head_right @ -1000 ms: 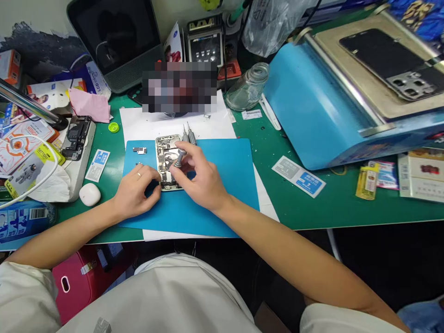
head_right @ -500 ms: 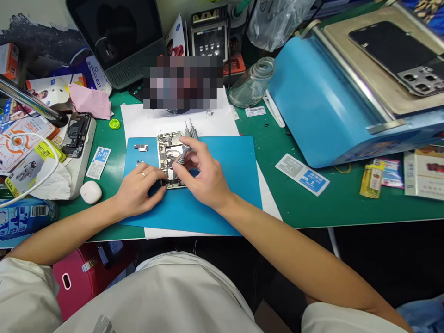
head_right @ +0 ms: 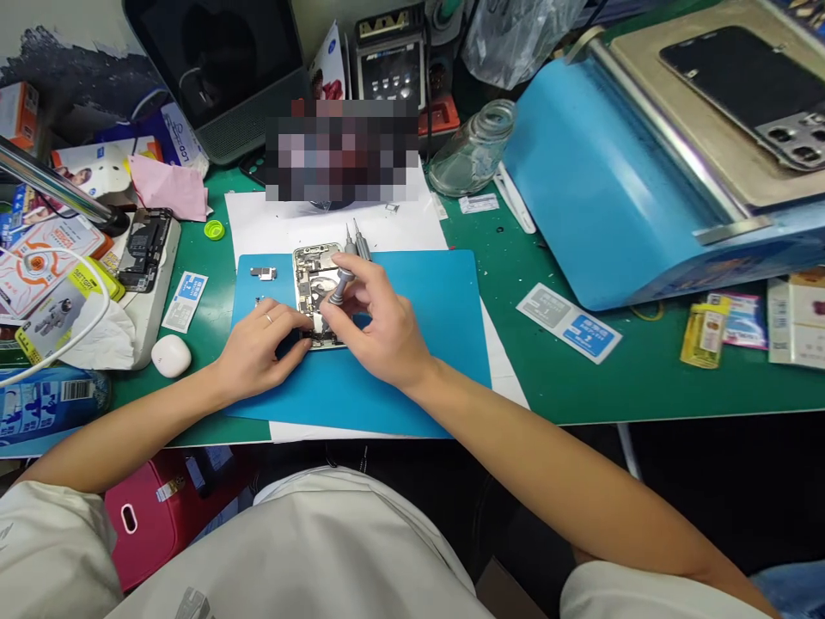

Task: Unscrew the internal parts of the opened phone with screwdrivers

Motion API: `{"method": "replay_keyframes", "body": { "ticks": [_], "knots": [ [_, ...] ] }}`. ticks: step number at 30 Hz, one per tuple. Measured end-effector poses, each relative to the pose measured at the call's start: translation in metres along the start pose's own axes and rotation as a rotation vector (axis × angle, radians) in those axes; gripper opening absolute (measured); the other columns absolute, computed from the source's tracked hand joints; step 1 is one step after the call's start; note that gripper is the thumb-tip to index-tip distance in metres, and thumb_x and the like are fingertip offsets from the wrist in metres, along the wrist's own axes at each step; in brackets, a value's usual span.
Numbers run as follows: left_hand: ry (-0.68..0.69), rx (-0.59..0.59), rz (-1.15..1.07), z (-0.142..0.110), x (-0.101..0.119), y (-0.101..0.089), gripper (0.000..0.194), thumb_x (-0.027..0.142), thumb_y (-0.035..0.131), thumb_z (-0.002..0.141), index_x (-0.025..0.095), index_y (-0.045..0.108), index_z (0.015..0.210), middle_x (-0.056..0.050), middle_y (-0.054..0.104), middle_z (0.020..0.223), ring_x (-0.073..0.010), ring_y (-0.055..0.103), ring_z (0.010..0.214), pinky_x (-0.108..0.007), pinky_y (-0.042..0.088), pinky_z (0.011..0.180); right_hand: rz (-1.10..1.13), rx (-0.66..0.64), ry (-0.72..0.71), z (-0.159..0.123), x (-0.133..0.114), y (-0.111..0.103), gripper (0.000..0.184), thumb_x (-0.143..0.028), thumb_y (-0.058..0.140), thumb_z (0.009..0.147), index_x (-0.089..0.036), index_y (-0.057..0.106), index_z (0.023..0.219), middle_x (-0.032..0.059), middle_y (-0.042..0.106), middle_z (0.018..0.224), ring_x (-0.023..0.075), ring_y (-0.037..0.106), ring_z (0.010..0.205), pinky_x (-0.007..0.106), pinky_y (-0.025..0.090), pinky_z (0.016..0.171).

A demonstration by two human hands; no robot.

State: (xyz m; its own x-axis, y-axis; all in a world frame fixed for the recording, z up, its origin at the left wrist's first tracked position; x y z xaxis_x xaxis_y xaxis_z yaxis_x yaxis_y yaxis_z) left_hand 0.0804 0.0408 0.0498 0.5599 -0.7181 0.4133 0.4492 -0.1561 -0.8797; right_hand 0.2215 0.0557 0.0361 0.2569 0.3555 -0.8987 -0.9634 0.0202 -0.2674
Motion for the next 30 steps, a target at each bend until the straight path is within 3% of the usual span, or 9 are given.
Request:
{"method": "replay_keyframes", "body": {
  "ticks": [11, 30],
  "knots": [
    [-0.016, -0.016, 0.018, 0.0016, -0.0007, 0.0008, 0.011, 0.025, 0.049, 0.102, 0.019, 0.057, 0.106, -0.006, 0.068, 0.099, -0.0221, 0.055, 0.088, -0.036, 0.045, 0.080, 0.001, 0.047, -0.019, 0.0014, -0.0023, -0.0082, 0.051, -0.032, 0.066, 0.093, -0.030, 0.044, 0.139, 0.0011, 0.073, 0.093, 0.0194, 0.073, 0.081, 0.036, 0.066, 0.075],
    [-0.056, -0.035, 0.000, 0.0008, -0.0038, 0.0019, 0.013, 0.027, 0.049, 0.102, 0.020, 0.058, 0.108, -0.006, 0.068, 0.102, -0.0224, 0.058, 0.091, -0.037, 0.045, 0.081, 0.034, 0.031, 0.027, 0.0015, -0.0015, -0.0043, 0.048, -0.037, 0.066, 0.093, -0.030, 0.045, 0.136, 0.0019, 0.074, 0.093, 0.0199, 0.074, 0.082, 0.034, 0.066, 0.072]
  ]
}}
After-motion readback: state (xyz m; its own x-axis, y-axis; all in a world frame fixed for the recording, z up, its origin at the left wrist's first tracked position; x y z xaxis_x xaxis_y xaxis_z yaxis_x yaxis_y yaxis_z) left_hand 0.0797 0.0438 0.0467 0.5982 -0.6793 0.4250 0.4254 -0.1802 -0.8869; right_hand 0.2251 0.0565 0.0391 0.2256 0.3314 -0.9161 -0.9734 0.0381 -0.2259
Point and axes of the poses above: each hand's wrist, its own z-axis towards the middle knuckle, its own y-axis out of the palm, x = y × z, the point moved 9 cm from there along z, towards the middle knuckle
